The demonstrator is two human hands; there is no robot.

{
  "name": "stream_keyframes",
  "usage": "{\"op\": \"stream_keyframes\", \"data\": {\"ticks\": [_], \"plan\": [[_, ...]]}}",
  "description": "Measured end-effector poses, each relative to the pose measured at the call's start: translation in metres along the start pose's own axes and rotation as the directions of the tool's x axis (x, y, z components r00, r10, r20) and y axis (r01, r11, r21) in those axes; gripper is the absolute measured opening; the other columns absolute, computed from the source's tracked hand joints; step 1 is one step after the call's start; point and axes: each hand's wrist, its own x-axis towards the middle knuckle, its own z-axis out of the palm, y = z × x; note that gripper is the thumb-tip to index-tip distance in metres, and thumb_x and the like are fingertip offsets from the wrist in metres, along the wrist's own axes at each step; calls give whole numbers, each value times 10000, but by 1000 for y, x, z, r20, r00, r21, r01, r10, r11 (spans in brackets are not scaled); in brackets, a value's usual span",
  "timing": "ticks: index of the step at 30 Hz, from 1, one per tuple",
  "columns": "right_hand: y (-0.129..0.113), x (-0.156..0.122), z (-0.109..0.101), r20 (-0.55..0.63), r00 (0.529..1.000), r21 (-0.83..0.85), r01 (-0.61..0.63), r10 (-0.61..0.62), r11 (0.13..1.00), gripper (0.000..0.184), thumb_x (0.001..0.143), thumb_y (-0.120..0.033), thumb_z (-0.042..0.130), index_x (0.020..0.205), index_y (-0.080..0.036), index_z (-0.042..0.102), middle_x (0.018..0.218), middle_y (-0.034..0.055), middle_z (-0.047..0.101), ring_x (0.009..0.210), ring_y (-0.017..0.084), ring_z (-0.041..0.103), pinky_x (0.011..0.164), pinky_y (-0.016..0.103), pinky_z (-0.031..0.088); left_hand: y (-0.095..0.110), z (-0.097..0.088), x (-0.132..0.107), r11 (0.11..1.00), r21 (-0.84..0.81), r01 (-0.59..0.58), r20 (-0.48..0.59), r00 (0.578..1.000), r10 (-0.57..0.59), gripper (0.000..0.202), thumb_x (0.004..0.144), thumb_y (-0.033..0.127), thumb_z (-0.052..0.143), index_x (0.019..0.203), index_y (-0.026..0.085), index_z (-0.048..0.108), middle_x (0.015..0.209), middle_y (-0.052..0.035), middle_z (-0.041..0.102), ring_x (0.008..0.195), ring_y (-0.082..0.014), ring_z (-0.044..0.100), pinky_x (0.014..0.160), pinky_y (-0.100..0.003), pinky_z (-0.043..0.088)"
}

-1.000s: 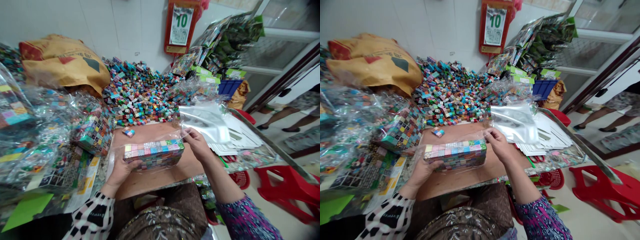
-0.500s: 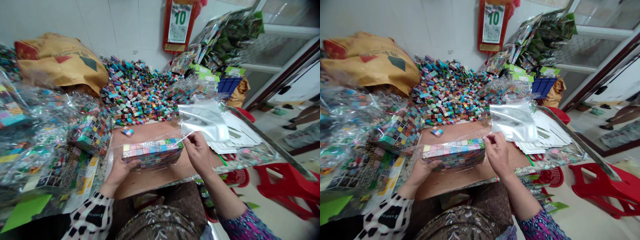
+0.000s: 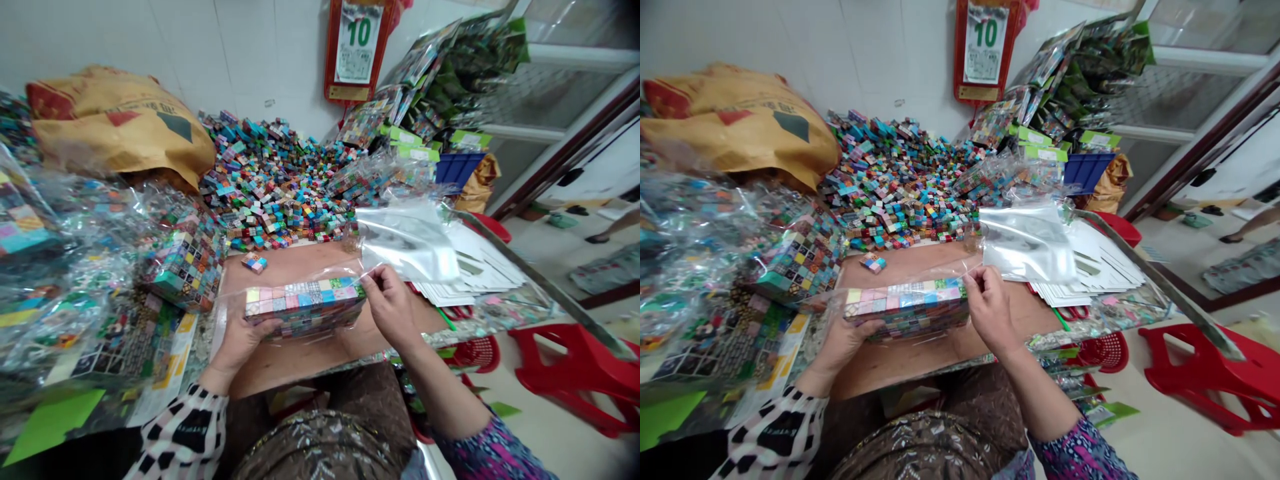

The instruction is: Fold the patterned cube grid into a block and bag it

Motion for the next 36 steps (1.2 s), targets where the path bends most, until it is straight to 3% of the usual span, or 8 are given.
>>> {"op": "stream_keyframes", "data": {"ticks": [5,9,13,18,22,26,30,36], "plan": [[5,-3,1,-17,999,79,-27,28,996,220,904,-443,585,902,-233,520,808,-5,518,734,171,510,688,313,437,0,-1,1,999,34,-26,11,1000,26,463,534,328,865,919,157,673,842,-73,766,784,-260,727,749,-390,625],[-10,7,-13,-122,924,-170,339,-361,925,446,843,-344,713,1223,-272,491,1220,96,521,1016,232,556,852,398,481,-1,-1,1,1000,16,-25,-1,1000,25,472,522,336,873,909,161,668,878,-86,772,852,-280,733,794,-402,621],[-34,34,-31,172,782,-270,622,-599,735,51,917,-276,651,964,-291,659,1103,45,664,1084,249,584,967,448,416,-1,-1,1,1000,19,-24,8,1000,24,407,547,324,856,871,166,667,863,-83,769,841,-273,733,807,-403,618],[-53,62,-42,317,829,-238,540,-461,807,189,983,-342,524,879,-241,646,872,47,705,840,228,634,792,382,459,2,-1,1,999,25,-33,3,999,33,420,518,325,870,855,161,680,842,-84,769,813,-272,728,775,-400,622],[-63,65,-46,588,612,-221,751,-529,622,350,904,-498,642,1157,-256,623,1225,105,667,1143,296,576,955,446,422,-1,-1,0,1000,-22,11,39,999,-10,447,539,358,876,892,163,685,905,-97,777,862,-277,733,830,-417,612],[-67,58,-40,731,479,-293,864,-486,409,207,938,-274,616,1133,-308,677,1255,64,667,1162,291,535,999,466,350,-7,-2,0,999,-23,31,30,999,-30,476,532,370,886,906,160,678,905,-94,774,885,-284,731,845,-433,609],[-67,60,-28,726,491,-284,851,-481,441,212,940,-157,534,888,-270,706,913,28,729,943,239,565,917,410,351,-8,-3,1,1000,7,8,22,1000,-8,492,539,367,884,932,156,676,889,-84,766,844,-264,726,791,-403,620],[-64,80,-14,647,678,-328,660,-348,676,271,934,-308,573,681,-228,627,699,7,649,682,175,520,662,315,324,-9,-4,1,1000,-7,-27,29,999,27,596,543,352,893,1057,163,658,1016,-96,756,966,-270,719,875,-394,599]]}}
